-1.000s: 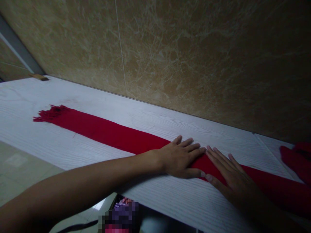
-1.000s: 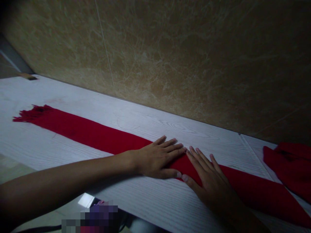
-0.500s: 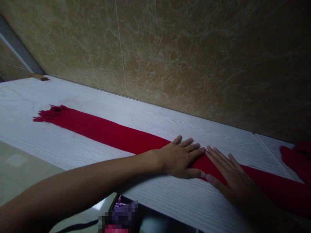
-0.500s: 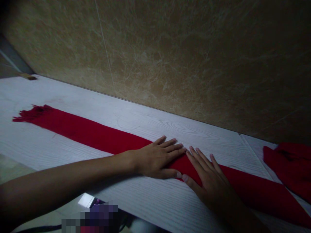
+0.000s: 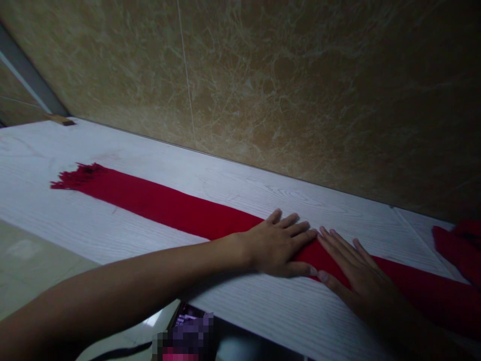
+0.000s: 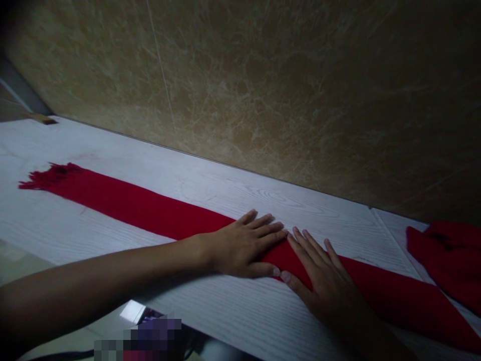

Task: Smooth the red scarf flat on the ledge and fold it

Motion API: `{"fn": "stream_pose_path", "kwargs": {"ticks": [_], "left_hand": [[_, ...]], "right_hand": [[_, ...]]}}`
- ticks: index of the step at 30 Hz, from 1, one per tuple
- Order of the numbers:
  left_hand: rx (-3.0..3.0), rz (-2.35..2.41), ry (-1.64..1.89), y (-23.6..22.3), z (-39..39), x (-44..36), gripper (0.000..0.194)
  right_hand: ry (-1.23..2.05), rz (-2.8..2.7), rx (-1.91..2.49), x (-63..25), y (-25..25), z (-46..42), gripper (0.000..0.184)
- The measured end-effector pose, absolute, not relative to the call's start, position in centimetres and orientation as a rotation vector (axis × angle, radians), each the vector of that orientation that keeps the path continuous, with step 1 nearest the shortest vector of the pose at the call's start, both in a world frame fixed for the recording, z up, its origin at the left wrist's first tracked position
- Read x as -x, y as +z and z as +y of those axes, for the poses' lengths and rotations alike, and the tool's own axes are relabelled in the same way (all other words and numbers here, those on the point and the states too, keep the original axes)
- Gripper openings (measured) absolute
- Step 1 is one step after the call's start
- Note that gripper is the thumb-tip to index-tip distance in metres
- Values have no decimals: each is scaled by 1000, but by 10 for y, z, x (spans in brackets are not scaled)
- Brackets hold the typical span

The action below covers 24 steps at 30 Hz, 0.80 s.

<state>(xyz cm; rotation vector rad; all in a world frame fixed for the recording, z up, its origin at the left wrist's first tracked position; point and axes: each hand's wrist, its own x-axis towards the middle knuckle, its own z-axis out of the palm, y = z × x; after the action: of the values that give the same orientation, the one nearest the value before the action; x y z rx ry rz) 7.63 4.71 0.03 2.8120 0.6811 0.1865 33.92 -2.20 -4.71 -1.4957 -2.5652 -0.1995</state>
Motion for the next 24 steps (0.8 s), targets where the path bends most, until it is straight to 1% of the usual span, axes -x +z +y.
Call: {"fn": "stream_pose_path", "kwargs": {"ticks": [5,9,11,14,17,19,22,24], "left_hand": [[-2906,699,244,-1,41,-78,80],[-2961,711,314,0,32,-79,79],[-2984,724,357,1,26,-74,79],[-2960,753,346,1,16,-51,76],[-2884,929,279,1,12,-3,70],[-2853,1093,206,1,16,43,67],[-2800,1341,115,1,33,132,61],[-2767,1497,86,1,47,204,61]], "right_hand": [[-250,-2527,1504,-348,-53,-25,67],[-231,-2556,1481,-364,-58,-25,67],[-167,-2558,1529,-367,-57,-24,69],[33,-2551,1709,-361,-46,-21,75],[232,-2525,1836,-352,-33,-21,82],[303,-2503,1855,-349,-29,-21,84],[326,-2477,1843,-351,-31,-22,84],[323,-2462,1834,-351,-34,-22,83]]}}
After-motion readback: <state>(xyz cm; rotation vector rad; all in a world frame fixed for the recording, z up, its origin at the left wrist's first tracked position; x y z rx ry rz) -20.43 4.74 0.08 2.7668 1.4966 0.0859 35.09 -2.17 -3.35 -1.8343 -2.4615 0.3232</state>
